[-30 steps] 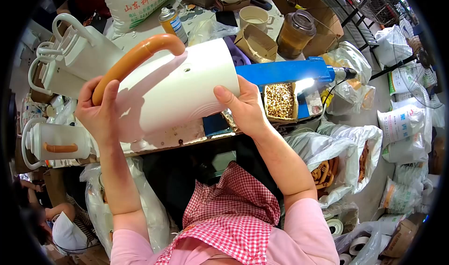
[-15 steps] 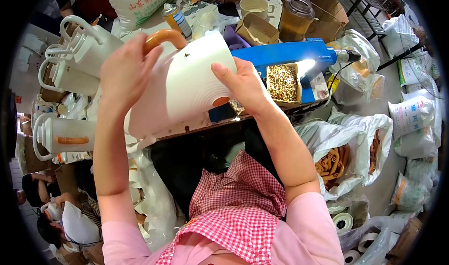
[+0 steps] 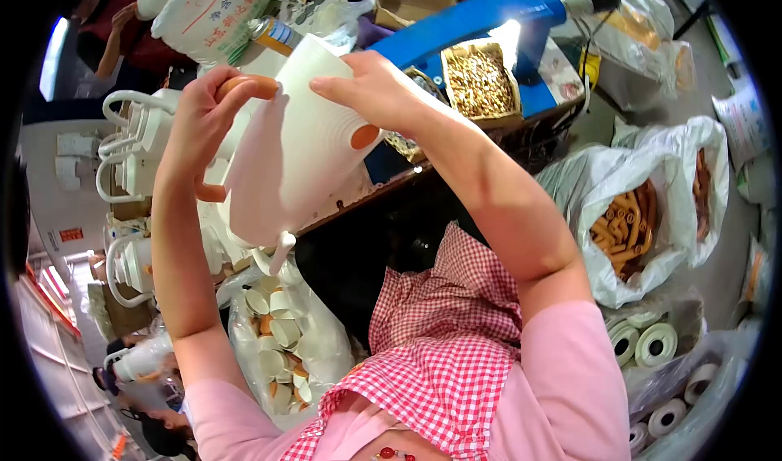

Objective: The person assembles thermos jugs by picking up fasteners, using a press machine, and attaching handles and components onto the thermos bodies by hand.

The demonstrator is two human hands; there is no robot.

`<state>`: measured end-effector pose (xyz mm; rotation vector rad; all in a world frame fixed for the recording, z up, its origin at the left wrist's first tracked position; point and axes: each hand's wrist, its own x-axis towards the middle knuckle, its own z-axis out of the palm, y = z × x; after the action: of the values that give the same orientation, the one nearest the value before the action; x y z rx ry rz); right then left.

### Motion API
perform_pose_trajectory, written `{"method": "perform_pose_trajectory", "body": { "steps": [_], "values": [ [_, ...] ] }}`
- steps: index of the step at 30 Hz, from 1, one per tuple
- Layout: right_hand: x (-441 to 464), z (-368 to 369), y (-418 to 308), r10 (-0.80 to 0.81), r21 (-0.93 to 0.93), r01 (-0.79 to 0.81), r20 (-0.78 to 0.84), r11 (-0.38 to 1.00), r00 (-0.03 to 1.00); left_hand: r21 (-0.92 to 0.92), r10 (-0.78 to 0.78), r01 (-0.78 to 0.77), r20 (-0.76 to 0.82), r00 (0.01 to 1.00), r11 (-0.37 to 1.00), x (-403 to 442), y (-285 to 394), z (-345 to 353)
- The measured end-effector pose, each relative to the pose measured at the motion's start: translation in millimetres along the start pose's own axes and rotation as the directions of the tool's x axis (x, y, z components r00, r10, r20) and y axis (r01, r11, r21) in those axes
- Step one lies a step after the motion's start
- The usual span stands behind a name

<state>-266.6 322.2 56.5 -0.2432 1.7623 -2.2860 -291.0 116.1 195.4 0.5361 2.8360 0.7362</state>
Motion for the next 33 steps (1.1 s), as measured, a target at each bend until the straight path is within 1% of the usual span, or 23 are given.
{"method": "perform_pose_trajectory", "body": {
  "steps": [1, 3, 4, 5, 7, 8, 10, 11, 13, 14, 18, 20, 26, 30, 32, 33],
  "values": [
    [1, -1, 4, 0.009, 0.017, -0.009, -0.017, 1.000, 1.000, 0.006, 0.002, -0.002, 0.025, 1.000, 1.000, 1, -2, 2],
    [4, 1, 4, -0.076, -0.060, 0.075, -0.018, 0.995, 0.997, -0.067, 0.023, -0.023, 0.003, 1.000, 0.998, 3, -8, 3],
    [0, -1, 2, -0.035, -0.058, 0.034, -0.015, 0.998, 0.999, -0.023, 0.017, -0.016, 0.006, 1.000, 1.000, 4, -12, 2],
    [-1, 1, 3, -0.033, -0.044, 0.032, -0.025, 0.998, 0.999, -0.014, 0.018, -0.018, 0.020, 1.000, 1.000, 4, -10, 2],
    [-1, 2, 3, -0.048, -0.076, 0.043, -0.060, 0.996, 0.997, 0.110, 0.038, -0.040, 0.017, 0.999, 0.993, 4, -6, 2],
    [-3, 2, 1, -0.030, -0.057, 0.027, -0.053, 0.998, 0.998, 0.111, 0.041, -0.043, 0.022, 0.999, 0.993, 3, -5, 3],
    [-2, 2, -1, -0.020, -0.046, 0.018, -0.055, 0.999, 0.998, 0.300, 0.169, -0.156, -0.018, 0.986, 0.941, 3, -5, 5],
    [-2, 2, -1, -0.005, -0.035, 0.003, -0.053, 0.999, 0.999, 0.305, 0.172, -0.160, -0.012, 0.985, 0.939, 2, -1, 5],
    [-3, 2, -1, 0.004, -0.030, -0.005, -0.051, 1.000, 0.999, 0.423, 0.100, -0.079, -0.028, 0.995, 0.903, -1, 9, 6],
    [-2, 1, -3, 0.010, -0.037, -0.012, -0.045, 0.999, 0.999, 0.444, 0.121, -0.100, -0.020, 0.992, 0.890, 0, 7, 6],
    [-4, 2, -4, 0.016, -0.040, -0.017, -0.045, 0.999, 0.999, 0.451, 0.125, -0.100, -0.026, 0.992, 0.887, -2, 6, 8],
    [-4, 2, -5, 0.000, -0.045, -0.003, -0.064, 0.999, 0.998, 0.476, 0.157, -0.127, -0.025, 0.987, 0.871, -1, 4, 8],
    [-3, 2, -2, -0.024, -0.039, 0.023, -0.037, 0.999, 0.999, 0.439, 0.149, -0.121, -0.030, 0.988, 0.890, -2, 5, 11],
    [-3, 2, -2, 0.006, -0.050, -0.008, -0.043, 0.999, 0.999, 0.447, 0.159, -0.125, -0.038, 0.987, 0.886, -3, 5, 12],
    [-3, 3, 0, -0.052, -0.026, 0.051, -0.045, 0.998, 0.998, 0.459, 0.154, -0.118, -0.041, 0.987, 0.880, -3, 6, 13],
    [0, 3, 2, -0.045, -0.027, 0.045, -0.015, 0.999, 0.999, 0.450, 0.154, -0.120, -0.038, 0.987, 0.885, -5, 4, 10]
  ]
}}
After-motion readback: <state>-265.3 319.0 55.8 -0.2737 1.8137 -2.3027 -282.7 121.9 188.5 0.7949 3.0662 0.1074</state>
